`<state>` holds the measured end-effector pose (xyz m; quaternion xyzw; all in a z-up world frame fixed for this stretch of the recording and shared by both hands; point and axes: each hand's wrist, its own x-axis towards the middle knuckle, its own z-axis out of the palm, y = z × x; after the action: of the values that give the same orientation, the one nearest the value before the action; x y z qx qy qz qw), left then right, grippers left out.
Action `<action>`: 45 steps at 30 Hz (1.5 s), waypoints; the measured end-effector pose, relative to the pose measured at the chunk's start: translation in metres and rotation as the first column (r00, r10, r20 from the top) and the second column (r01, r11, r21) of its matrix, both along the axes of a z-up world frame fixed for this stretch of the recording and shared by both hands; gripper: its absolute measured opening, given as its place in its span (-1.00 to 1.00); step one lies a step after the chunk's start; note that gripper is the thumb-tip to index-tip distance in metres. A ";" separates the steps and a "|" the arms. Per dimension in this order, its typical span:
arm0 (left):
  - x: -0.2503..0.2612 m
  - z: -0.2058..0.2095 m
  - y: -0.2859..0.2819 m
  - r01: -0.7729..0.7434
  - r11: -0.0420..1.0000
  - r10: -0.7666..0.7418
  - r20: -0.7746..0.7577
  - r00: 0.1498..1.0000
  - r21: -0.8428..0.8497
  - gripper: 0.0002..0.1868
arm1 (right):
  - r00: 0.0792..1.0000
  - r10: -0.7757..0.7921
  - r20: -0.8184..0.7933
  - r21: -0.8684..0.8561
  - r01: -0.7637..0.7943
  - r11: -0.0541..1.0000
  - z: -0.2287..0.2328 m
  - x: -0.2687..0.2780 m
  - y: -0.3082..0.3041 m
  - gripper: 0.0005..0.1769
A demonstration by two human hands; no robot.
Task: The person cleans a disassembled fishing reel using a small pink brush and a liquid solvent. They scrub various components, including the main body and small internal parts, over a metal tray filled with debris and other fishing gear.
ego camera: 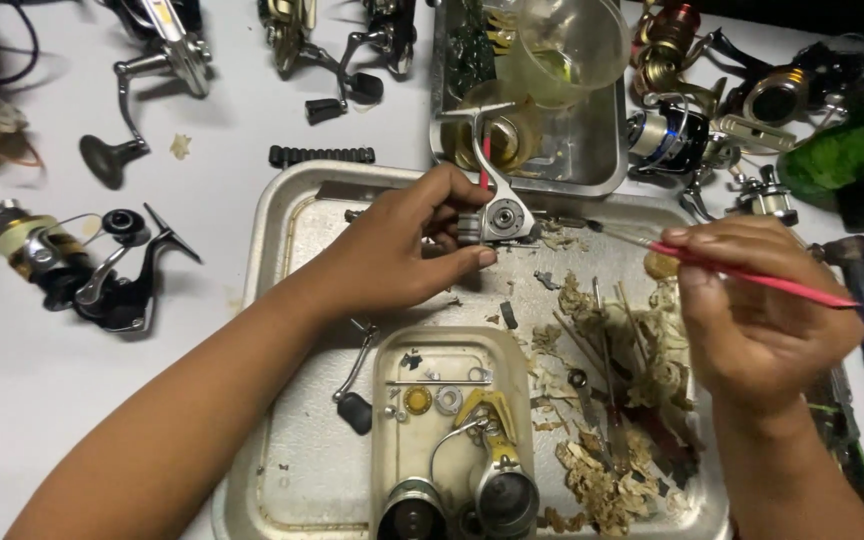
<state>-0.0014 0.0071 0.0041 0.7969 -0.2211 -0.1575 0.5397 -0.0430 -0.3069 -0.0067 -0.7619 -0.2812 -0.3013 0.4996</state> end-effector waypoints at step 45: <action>-0.050 -0.021 0.100 -0.382 0.658 0.040 0.477 0.878 0.649 -0.55 | 0.873 -0.231 -0.429 -0.204 0.156 0.967 -0.008 -0.062 -0.027 -0.89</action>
<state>-0.0515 0.1071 -0.0174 0.9790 -0.1547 0.0098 0.1327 -0.1050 -0.3341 -0.0146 -0.8734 -0.1040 -0.1415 0.4543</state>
